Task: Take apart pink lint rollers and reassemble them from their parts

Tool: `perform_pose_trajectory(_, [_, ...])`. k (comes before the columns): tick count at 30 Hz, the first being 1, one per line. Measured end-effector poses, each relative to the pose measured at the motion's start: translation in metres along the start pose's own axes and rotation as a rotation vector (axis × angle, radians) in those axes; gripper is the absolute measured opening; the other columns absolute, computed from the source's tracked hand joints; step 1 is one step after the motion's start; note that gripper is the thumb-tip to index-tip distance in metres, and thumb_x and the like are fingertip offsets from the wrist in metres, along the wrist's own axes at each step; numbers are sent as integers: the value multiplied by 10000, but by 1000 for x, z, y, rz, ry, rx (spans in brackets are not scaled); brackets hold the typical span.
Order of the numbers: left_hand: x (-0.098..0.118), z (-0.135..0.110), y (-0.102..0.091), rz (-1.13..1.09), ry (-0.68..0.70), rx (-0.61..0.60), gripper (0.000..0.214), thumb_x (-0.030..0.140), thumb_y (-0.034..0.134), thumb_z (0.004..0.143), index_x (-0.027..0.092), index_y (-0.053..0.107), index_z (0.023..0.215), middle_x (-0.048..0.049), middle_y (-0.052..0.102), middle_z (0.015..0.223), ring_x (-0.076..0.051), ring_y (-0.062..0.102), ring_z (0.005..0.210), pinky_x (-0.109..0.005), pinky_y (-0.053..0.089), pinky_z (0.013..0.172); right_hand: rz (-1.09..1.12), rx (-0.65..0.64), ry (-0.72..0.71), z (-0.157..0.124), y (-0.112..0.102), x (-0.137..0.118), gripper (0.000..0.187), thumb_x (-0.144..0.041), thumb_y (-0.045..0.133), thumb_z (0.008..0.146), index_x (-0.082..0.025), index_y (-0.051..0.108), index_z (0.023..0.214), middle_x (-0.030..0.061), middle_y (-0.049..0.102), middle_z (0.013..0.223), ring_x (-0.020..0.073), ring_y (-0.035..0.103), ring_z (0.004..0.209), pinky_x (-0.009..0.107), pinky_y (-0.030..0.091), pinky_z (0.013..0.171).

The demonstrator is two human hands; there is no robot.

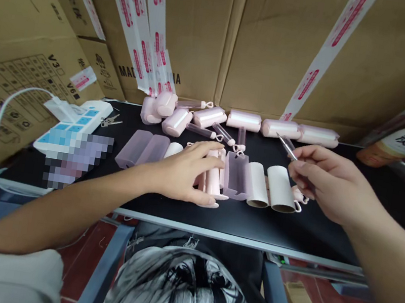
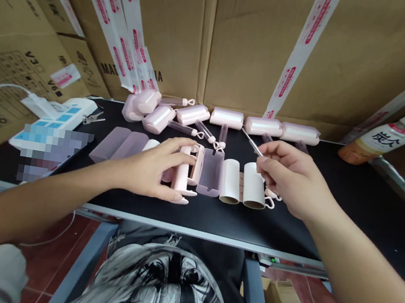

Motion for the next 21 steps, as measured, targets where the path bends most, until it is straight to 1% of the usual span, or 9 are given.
perform_pose_trajectory(2, [-2, -1, 4, 34, -20, -7, 832, 677, 818, 844, 212, 626, 1506, -216, 310, 1786, -415, 353, 1645, -593, 337, 1344, -20, -7, -15, -2, 0, 5, 283, -387, 832, 845, -244, 648, 1007, -31, 587, 719, 103, 444, 512, 246, 345, 459])
perform_pose_trajectory(5, [-6, 0, 7, 108, -60, -96, 899, 739, 715, 906, 188, 537, 1593, -228, 263, 1808, -435, 304, 1665, -628, 298, 1346, -34, -8, -27, -5, 1, 7, 257, -391, 828, 867, -244, 665, 998, -23, 593, 738, 111, 478, 531, 248, 358, 471])
perform_pose_trajectory(7, [-7, 1, 8, 157, -62, -151, 1033, 817, 712, 858, 178, 478, 1636, -232, 225, 1824, -467, 208, 1696, -665, 218, 1362, -33, -12, -33, -6, 2, 8, 215, -381, 811, 896, -248, 673, 993, -22, 588, 744, 113, 484, 547, 252, 364, 484])
perform_pose_trajectory(9, [-6, 1, 9, 204, -54, -182, 1166, 855, 777, 762, 181, 446, 1654, -234, 195, 1835, -496, 129, 1708, -689, 141, 1370, -38, -15, -41, -6, 1, 8, 175, -372, 792, 927, -257, 680, 997, -24, 584, 756, 110, 485, 557, 256, 369, 495])
perform_pose_trajectory(11, [-5, 2, 12, 252, -54, -182, 1173, 798, 837, 741, 191, 434, 1661, -230, 178, 1841, -502, 119, 1708, -685, 114, 1375, -57, -9, -55, -6, -1, 9, 155, -368, 788, 939, -267, 688, 1003, -24, 584, 764, 112, 489, 564, 262, 372, 497])
perform_pose_trajectory(14, [-1, 6, 16, 301, -64, -155, 980, 642, 802, 857, 203, 440, 1655, -206, 181, 1846, -482, 160, 1706, -658, 141, 1378, -97, 10, -69, -5, -6, 11, 168, -372, 807, 929, -274, 694, 1008, -16, 590, 766, 129, 513, 578, 277, 387, 501])
perform_pose_trajectory(16, [3, 9, 18, 329, -72, -143, 900, 558, 766, 909, 199, 428, 1662, -198, 208, 1842, -470, 171, 1707, -657, 153, 1374, -129, 42, -86, -3, -12, 12, 190, -387, 814, 919, -276, 695, 1017, -9, 599, 778, 140, 521, 577, 290, 399, 504])
perform_pose_trajectory(18, [6, 9, 12, 368, -89, -130, 920, 526, 771, 917, 193, 391, 1687, -199, 232, 1835, -460, 167, 1709, -667, 141, 1371, -170, 83, -109, 1, -18, 13, 206, -405, 810, 920, -277, 695, 1032, 1, 614, 804, 147, 515, 578, 304, 400, 511])
perform_pose_trajectory(21, [2, -4, -15, 408, -151, -150, 962, 533, 794, 906, 206, 372, 1706, -198, 253, 1829, -425, 204, 1707, -627, 147, 1378, -228, 125, -137, 5, -26, 15, 215, -409, 812, 918, -272, 699, 1039, 19, 623, 838, 153, 501, 602, 320, 384, 529])
Point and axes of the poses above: each hand's wrist, its own z-axis towards the middle knuckle, its own y-axis out of the palm, x = y × z, the point moved 5 cm from there along z, towards the middle knuckle
